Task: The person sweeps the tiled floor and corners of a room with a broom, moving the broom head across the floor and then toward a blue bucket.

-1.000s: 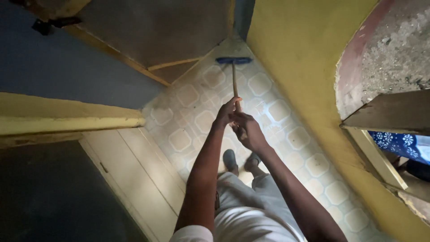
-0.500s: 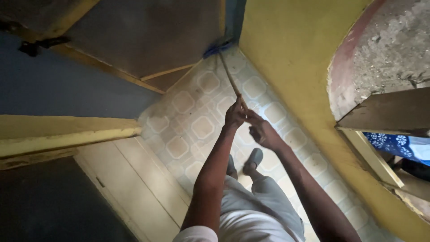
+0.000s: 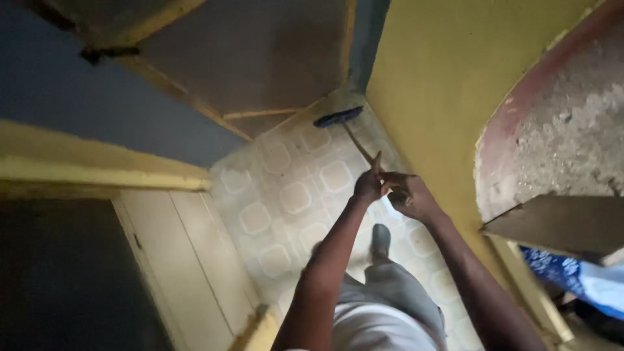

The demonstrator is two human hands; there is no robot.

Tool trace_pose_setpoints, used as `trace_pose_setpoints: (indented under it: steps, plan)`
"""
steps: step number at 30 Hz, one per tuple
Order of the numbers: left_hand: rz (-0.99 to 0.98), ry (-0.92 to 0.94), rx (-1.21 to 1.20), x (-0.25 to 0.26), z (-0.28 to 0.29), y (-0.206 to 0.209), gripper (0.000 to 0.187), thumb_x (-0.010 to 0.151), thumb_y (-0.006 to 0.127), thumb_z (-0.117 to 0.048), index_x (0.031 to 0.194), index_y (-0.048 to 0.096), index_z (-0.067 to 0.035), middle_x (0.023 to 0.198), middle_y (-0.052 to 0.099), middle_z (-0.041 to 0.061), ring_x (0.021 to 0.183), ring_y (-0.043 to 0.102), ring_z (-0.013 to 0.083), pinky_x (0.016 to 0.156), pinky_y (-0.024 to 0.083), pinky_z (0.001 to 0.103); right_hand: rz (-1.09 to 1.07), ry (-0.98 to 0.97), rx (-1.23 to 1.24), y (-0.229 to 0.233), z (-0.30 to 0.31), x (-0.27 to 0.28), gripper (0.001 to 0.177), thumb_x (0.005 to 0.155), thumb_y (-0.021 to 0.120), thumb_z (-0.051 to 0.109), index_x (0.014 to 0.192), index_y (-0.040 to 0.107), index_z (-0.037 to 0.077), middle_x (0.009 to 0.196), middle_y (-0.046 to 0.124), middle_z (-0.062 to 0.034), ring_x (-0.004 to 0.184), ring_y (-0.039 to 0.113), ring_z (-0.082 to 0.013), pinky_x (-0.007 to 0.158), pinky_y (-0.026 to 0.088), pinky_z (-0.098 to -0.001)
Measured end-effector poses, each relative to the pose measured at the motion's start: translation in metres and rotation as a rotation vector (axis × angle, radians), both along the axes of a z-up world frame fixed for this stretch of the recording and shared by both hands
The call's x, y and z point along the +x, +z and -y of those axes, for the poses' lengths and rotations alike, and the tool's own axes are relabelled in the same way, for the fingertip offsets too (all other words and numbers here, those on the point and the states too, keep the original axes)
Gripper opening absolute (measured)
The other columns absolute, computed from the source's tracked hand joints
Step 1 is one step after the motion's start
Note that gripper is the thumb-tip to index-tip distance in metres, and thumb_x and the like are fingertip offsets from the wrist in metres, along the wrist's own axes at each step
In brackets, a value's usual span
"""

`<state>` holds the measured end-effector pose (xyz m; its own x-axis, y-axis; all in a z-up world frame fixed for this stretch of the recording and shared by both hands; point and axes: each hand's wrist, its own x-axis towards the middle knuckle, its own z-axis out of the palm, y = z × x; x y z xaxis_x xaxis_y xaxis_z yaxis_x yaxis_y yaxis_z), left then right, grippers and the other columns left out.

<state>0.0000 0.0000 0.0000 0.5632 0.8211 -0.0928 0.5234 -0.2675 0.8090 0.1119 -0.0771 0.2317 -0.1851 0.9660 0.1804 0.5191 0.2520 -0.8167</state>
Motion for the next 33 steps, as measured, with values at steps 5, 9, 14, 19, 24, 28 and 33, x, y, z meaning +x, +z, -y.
trace_pose_setpoints:
  steps: [5,9,14,19,24,28,33]
  plan:
    - [0.091,0.263,0.049,0.036,0.009,0.007,0.095,0.077,0.086,-0.052,0.154,0.042,-0.018,0.09,0.077,0.005,0.086,0.076,0.0305,0.08,0.061,0.043,0.031,-0.109,-0.257,0.032,0.008,0.023,0.022,0.079,0.064,0.003,0.101,0.068,0.002,0.109,0.072,-0.0204,0.084,0.07,-0.0349,0.077,0.055,-0.0393]
    - [0.131,0.369,0.013,0.075,0.016,0.009,0.093,0.076,0.083,-0.048,0.153,0.044,-0.017,0.091,0.074,0.007,0.084,0.074,0.0309,0.076,0.059,0.043,-0.069,0.017,-0.048,0.012,0.005,0.071,0.024,0.079,0.062,-0.001,0.101,0.07,0.001,0.112,0.07,-0.0224,0.095,0.069,-0.0371,0.082,0.055,-0.0396]
    - [0.063,0.172,-0.132,0.112,0.031,0.004,0.093,0.069,0.071,-0.044,0.156,0.046,-0.022,0.088,0.072,0.007,0.076,0.072,0.0307,0.07,0.059,0.042,-0.125,-0.062,0.005,-0.009,0.021,0.114,0.015,0.082,0.061,0.002,0.095,0.069,0.0,0.1,0.072,-0.0188,0.093,0.071,-0.0346,0.084,0.055,-0.038]
    - [0.077,0.087,-0.205,0.13,0.056,0.0,0.054,0.087,0.076,-0.054,0.127,0.062,-0.021,0.093,0.077,0.006,0.09,0.076,0.0284,0.08,0.059,0.042,0.074,-0.228,-0.321,0.043,0.063,0.125,0.017,0.077,0.065,0.004,0.091,0.075,0.002,0.085,0.073,-0.0176,0.072,0.069,-0.0322,0.069,0.053,-0.0386]
    - [0.086,0.149,0.035,0.138,0.084,0.003,0.023,0.079,0.079,-0.03,0.095,0.068,-0.019,0.084,0.075,0.007,0.082,0.074,0.0323,0.071,0.058,0.043,-0.026,-0.184,-0.268,0.1,0.083,0.126,0.029,0.074,0.058,-0.002,0.097,0.074,0.002,0.087,0.075,-0.0153,0.077,0.072,-0.0282,0.07,0.055,-0.036]
    - [0.319,0.277,0.125,0.133,0.065,0.028,0.031,0.073,0.081,-0.019,0.098,0.063,-0.016,0.077,0.071,0.006,0.074,0.073,0.0301,0.067,0.057,0.041,-0.043,-0.243,-0.219,0.106,0.078,0.123,0.023,0.081,0.059,-0.002,0.101,0.071,0.0,0.093,0.074,-0.0154,0.082,0.072,-0.028,0.075,0.056,-0.0366]
    - [0.267,0.403,0.151,0.13,0.022,0.068,0.055,0.073,0.081,-0.012,0.124,0.06,-0.014,0.084,0.072,0.008,0.077,0.072,0.0295,0.07,0.057,0.041,-0.1,-0.232,-0.295,0.044,0.025,0.133,0.037,0.085,0.056,-0.003,0.117,0.073,0.003,0.099,0.075,-0.0143,0.07,0.063,-0.0334,0.065,0.049,-0.039]
